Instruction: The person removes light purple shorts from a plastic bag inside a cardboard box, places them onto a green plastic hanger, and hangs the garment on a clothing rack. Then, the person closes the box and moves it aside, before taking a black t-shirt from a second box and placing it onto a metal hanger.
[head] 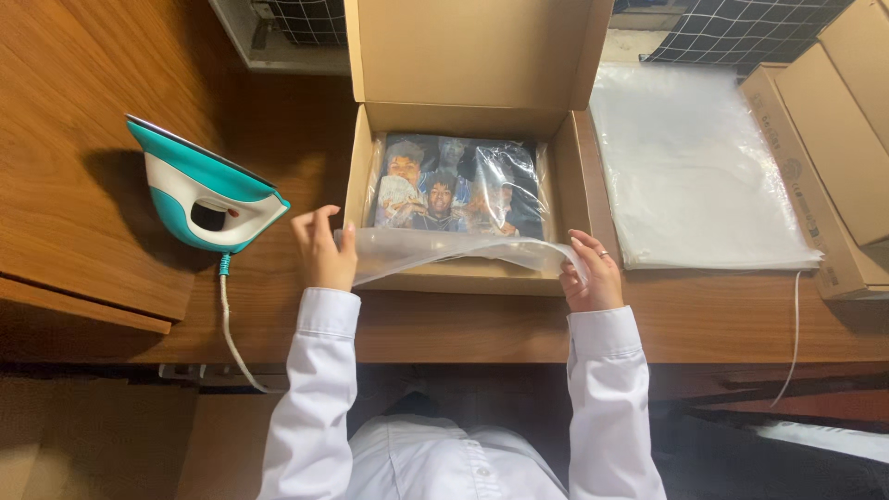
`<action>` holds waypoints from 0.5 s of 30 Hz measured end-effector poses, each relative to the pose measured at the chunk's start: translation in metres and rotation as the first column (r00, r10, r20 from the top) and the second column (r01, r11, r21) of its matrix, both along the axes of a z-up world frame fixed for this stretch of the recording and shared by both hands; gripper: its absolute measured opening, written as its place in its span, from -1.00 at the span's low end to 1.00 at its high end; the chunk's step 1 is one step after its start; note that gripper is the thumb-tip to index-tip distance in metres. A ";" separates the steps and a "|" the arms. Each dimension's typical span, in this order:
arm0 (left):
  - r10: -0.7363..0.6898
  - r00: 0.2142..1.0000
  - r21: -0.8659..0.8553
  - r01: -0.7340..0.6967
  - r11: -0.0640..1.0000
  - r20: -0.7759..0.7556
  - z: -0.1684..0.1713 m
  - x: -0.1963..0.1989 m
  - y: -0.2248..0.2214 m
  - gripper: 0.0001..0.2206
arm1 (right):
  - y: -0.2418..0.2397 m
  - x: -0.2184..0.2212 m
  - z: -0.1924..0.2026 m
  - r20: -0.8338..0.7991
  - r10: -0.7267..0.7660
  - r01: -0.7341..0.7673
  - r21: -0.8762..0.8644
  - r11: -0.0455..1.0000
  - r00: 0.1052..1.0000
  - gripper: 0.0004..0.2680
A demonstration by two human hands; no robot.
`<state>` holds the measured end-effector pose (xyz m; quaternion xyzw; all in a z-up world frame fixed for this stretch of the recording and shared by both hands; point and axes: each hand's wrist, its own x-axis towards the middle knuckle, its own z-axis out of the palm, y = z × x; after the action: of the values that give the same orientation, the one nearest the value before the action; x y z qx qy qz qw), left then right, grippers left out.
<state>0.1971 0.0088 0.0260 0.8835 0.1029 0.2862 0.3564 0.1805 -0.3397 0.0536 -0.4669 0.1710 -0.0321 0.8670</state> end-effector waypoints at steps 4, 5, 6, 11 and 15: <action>-0.254 0.964 0.203 0.233 0.951 0.084 0.041 -0.009 -0.046 -0.79 | 0.001 0.002 0.001 0.001 0.045 -0.045 0.027 0.999 0.999 -0.84; -0.463 0.882 0.119 0.452 0.884 0.086 0.050 -0.011 -0.061 -0.78 | 0.002 0.002 0.000 0.012 0.064 -0.065 0.034 0.997 0.998 -0.83; -0.646 0.756 0.036 0.646 0.762 0.109 0.059 -0.014 -0.075 -0.77 | 0.003 0.004 -0.002 0.022 0.084 -0.084 0.039 0.996 0.996 -0.81; -0.711 0.702 0.126 0.702 0.701 0.040 0.058 -0.011 -0.102 -0.72 | -0.001 0.005 -0.014 0.060 0.089 -0.089 -0.001 0.996 0.994 -0.79; -0.630 0.776 0.282 0.610 0.741 -0.025 0.051 -0.001 -0.099 -0.78 | -0.008 0.005 -0.020 0.064 0.055 -0.056 0.016 0.998 0.996 -0.79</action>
<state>0.1956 -0.0903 0.0766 0.8968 -0.2502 0.1944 0.3089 0.1857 -0.3481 0.0334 -0.4623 0.1307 -0.0215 0.8768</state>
